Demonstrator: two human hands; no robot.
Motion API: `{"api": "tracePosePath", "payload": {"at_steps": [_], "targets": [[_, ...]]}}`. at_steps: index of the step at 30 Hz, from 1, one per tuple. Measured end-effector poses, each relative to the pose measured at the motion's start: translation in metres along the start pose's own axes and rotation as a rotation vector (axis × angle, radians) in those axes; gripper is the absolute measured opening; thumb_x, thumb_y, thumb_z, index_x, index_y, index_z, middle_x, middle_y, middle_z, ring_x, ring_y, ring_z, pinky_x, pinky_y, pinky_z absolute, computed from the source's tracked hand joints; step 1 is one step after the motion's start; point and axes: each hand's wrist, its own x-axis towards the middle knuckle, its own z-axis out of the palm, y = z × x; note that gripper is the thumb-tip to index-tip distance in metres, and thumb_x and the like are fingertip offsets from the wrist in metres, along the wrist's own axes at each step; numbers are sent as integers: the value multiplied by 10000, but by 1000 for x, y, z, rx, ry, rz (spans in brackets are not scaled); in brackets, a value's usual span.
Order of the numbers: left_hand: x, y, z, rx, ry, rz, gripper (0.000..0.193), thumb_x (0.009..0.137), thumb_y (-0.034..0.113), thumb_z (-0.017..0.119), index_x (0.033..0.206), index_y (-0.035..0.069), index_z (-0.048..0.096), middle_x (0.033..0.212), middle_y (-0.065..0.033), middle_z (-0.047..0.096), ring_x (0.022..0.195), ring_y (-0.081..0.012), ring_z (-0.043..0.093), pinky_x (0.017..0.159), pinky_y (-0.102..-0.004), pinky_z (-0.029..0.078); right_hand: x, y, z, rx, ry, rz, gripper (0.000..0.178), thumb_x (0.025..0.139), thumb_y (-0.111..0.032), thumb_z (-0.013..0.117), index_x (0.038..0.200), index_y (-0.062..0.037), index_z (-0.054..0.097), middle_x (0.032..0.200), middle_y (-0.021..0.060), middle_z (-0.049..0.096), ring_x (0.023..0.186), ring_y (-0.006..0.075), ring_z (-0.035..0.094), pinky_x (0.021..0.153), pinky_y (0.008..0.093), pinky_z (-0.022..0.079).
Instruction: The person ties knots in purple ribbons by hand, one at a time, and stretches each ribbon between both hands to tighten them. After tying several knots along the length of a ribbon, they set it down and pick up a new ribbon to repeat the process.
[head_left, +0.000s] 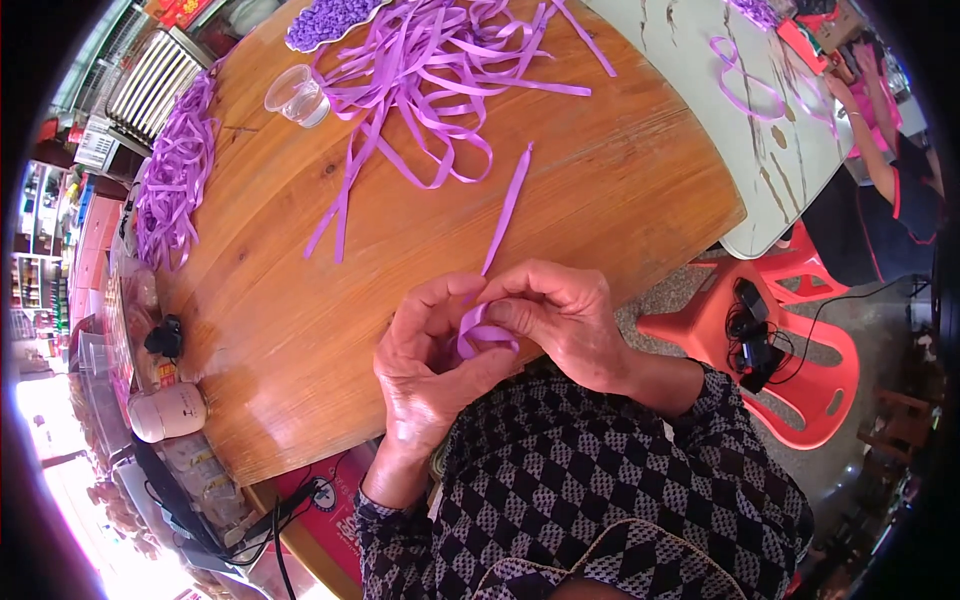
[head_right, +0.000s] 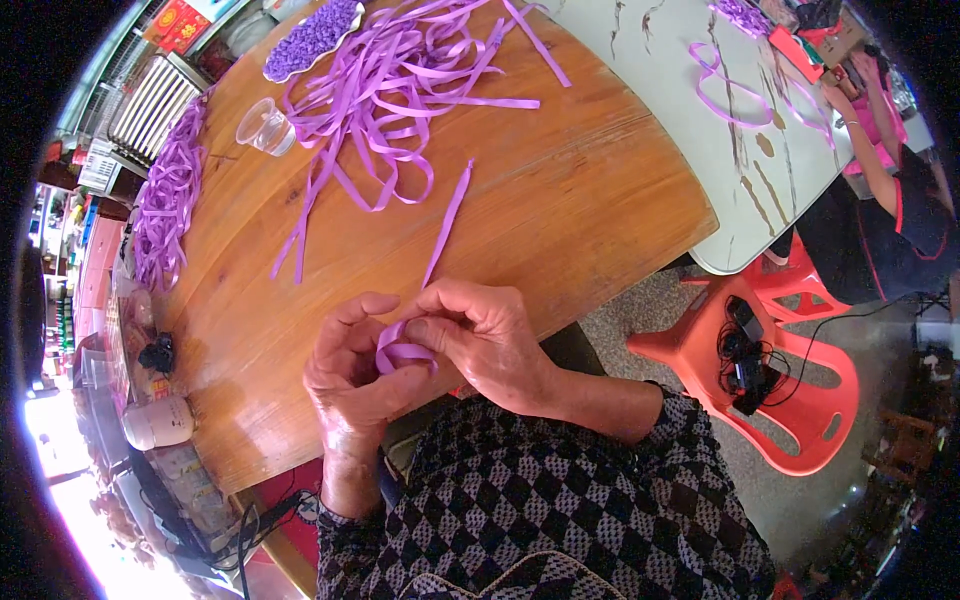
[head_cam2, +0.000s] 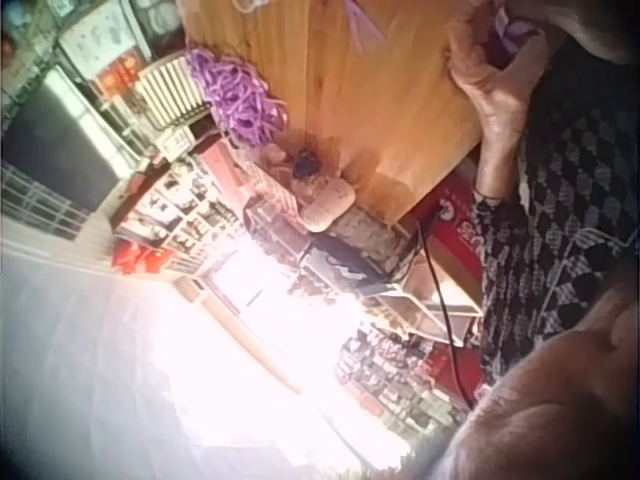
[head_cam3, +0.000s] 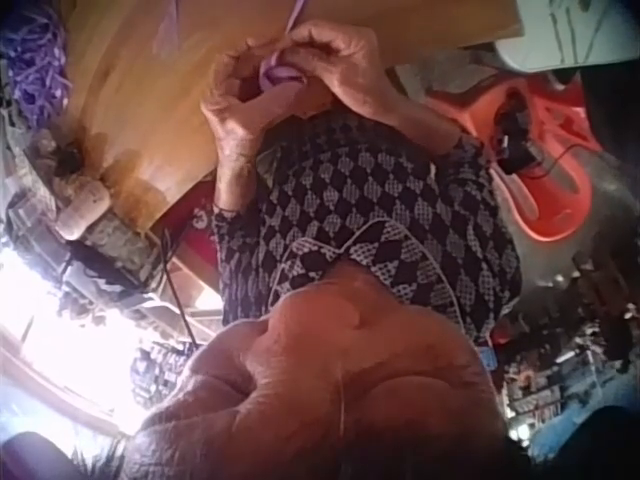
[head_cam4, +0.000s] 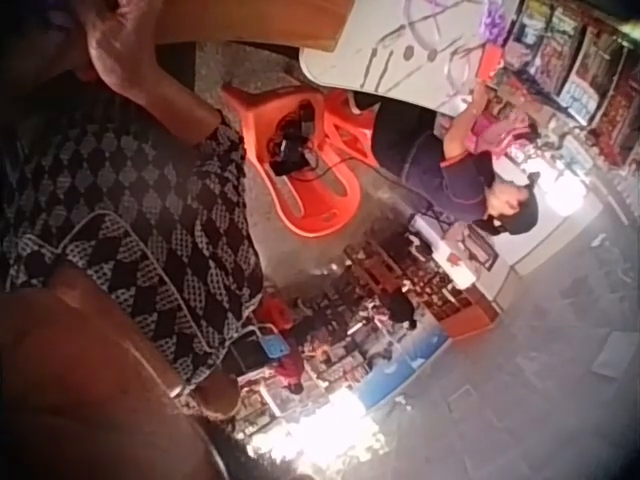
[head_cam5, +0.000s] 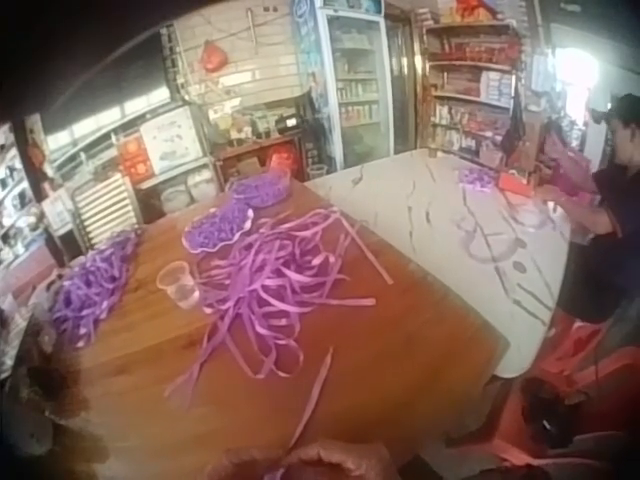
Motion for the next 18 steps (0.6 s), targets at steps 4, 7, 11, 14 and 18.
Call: {"api": "tracePosePath", "payload": {"at_steps": [4,7,11,14,18], "targets": [[-1,-7,0,309,108,125,353,713,-14,713,1042,21,589,894,-40,629,723,-101,583,625,-224,466,0,2,0,-10,-19,-69,90,856,10,568,931,52,599,886,51,624,810,83,582,730,210,485],[-1,-6,-3,841,151,489,176,731,-36,656,904,-21,624,751,-69,597,672,-131,574,608,-226,443,1,2,-2,-5,-47,-17,100,856,1,573,939,50,600,896,42,620,831,82,575,744,210,478],[1,-16,-3,860,222,565,82,761,-25,636,843,-25,637,727,-79,589,637,-129,564,564,-233,436,0,0,-2,198,-78,94,193,853,-16,587,1034,47,565,917,47,614,858,87,569,767,222,475],[2,-17,-3,908,320,546,86,775,15,646,856,-14,638,724,-73,591,611,-124,557,547,-231,434,-4,2,4,287,-1,115,299,840,-2,599,1123,41,511,924,62,612,871,91,568,774,228,472],[3,-11,-4,615,239,312,109,787,76,664,835,-16,634,698,-58,601,584,-128,548,535,-237,429,-5,2,3,70,18,-12,366,822,6,620,1158,33,480,928,73,606,858,90,568,758,222,470]]}}
